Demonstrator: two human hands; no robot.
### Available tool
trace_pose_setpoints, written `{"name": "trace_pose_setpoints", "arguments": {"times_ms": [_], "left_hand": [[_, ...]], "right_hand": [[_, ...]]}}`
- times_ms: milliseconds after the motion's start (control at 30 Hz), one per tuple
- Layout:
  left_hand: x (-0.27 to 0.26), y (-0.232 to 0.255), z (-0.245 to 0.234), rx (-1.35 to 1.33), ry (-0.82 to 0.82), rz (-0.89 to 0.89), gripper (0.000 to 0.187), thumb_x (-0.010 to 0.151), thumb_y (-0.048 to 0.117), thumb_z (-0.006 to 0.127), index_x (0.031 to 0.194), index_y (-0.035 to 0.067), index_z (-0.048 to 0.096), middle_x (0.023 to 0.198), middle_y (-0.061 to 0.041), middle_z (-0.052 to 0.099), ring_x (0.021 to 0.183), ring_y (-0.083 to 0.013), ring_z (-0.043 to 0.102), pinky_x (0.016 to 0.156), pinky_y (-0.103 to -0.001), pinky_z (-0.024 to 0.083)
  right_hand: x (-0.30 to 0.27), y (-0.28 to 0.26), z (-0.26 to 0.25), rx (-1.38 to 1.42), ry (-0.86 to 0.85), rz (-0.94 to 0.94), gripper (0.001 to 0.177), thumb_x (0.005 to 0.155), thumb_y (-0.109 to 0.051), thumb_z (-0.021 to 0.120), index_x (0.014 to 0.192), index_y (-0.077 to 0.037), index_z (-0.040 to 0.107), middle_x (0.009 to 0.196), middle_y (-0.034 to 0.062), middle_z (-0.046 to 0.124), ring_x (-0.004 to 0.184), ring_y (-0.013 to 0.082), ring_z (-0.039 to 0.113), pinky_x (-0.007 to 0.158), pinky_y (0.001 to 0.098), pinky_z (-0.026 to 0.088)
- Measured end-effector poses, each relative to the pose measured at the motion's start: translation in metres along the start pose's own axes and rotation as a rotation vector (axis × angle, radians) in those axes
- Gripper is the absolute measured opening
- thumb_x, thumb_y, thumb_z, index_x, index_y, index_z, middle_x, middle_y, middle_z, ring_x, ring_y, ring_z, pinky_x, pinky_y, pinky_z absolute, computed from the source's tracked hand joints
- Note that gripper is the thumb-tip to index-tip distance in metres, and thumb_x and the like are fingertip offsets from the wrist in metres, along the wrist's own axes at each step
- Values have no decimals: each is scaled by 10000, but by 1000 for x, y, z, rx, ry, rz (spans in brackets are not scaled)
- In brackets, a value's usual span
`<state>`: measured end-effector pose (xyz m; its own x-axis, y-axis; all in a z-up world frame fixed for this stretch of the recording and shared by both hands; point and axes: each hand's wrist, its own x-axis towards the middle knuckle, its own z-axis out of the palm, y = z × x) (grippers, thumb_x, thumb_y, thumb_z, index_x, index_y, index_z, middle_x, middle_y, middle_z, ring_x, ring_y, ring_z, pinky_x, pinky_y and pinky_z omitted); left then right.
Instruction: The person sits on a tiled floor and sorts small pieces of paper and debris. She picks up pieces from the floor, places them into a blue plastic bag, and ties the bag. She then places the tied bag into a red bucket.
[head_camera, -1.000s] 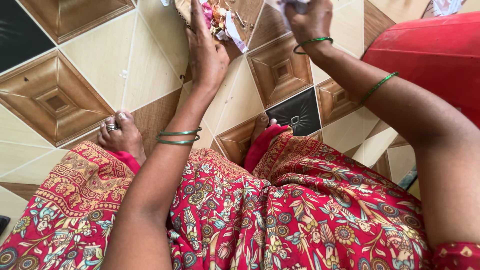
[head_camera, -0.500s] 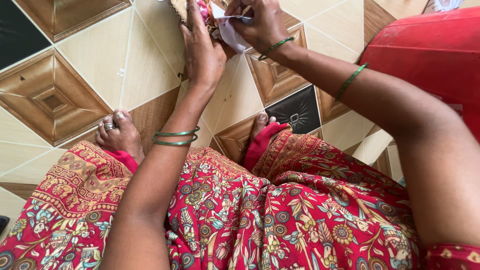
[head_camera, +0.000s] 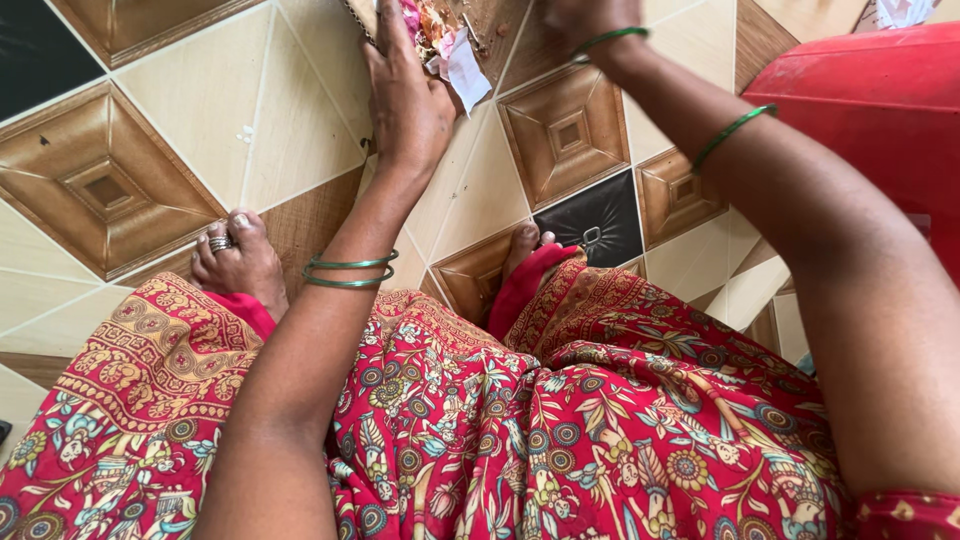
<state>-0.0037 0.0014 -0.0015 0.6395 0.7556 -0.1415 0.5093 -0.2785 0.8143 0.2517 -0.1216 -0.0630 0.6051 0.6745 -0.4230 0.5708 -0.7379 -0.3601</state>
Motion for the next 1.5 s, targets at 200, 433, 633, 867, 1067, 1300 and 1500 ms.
{"name": "trace_pose_setpoints", "arguments": {"times_ms": [200, 433, 633, 867, 1067, 1300, 1500], "left_hand": [[2, -3, -3, -4, -15, 59, 923, 817, -123, 555, 1630, 6, 139, 1598, -313, 386, 1401, -511, 454, 1203, -480, 388], [6, -10, 0, -58, -53, 68, 927, 863, 24, 674, 1619, -20, 139, 1596, -304, 398, 1370, -517, 467, 1213, -513, 386], [8, -6, -2, -22, 15, 181, 1112, 872, 323, 955, 1570, -24, 161, 1548, -292, 404, 1385, -503, 441, 1198, -536, 324], [5, 0, -1, -21, -22, -32, 987, 864, 8, 761, 1634, 13, 143, 1466, -323, 463, 1315, -459, 562, 1135, -462, 478], [9, 5, -12, 72, 5, -8, 936, 866, -45, 666, 1638, 28, 141, 1421, -321, 484, 1257, -477, 592, 1067, -471, 519], [6, 16, -23, 52, 27, -38, 947, 843, -36, 660, 1623, 25, 126, 1443, -349, 431, 1230, -487, 599, 1020, -466, 540], [4, 10, -19, 85, 46, -3, 972, 827, -28, 682, 1622, 16, 124, 1508, -399, 356, 1291, -508, 556, 1063, -458, 524]], "right_hand": [[-47, -87, -4, 360, 182, -377, 148, 852, -121, 805, 978, -70, 748, 830, 71, 749, 716, 181, 735, 619, 326, 586], [-63, -107, -24, 440, 152, -321, 107, 856, -85, 782, 961, -71, 764, 870, 75, 754, 803, 169, 758, 716, 318, 601], [-65, -109, -14, 504, 122, -368, 144, 849, -110, 779, 962, -36, 730, 897, 64, 759, 846, 152, 770, 762, 308, 631], [-53, -73, -21, 392, 284, -421, 169, 954, -147, 778, 1052, -23, 719, 935, 104, 767, 846, 185, 756, 731, 325, 607], [-49, -22, -44, 327, 284, -67, 180, 970, -231, 789, 968, -57, 743, 826, 75, 772, 744, 157, 767, 640, 313, 600], [-71, -51, -39, 382, 258, -55, 121, 852, -122, 806, 946, -72, 748, 847, 71, 769, 771, 192, 766, 679, 327, 600], [-76, -125, -17, 373, 100, -277, 222, 798, -121, 887, 952, -73, 734, 848, 88, 751, 790, 183, 730, 690, 330, 567]]}}
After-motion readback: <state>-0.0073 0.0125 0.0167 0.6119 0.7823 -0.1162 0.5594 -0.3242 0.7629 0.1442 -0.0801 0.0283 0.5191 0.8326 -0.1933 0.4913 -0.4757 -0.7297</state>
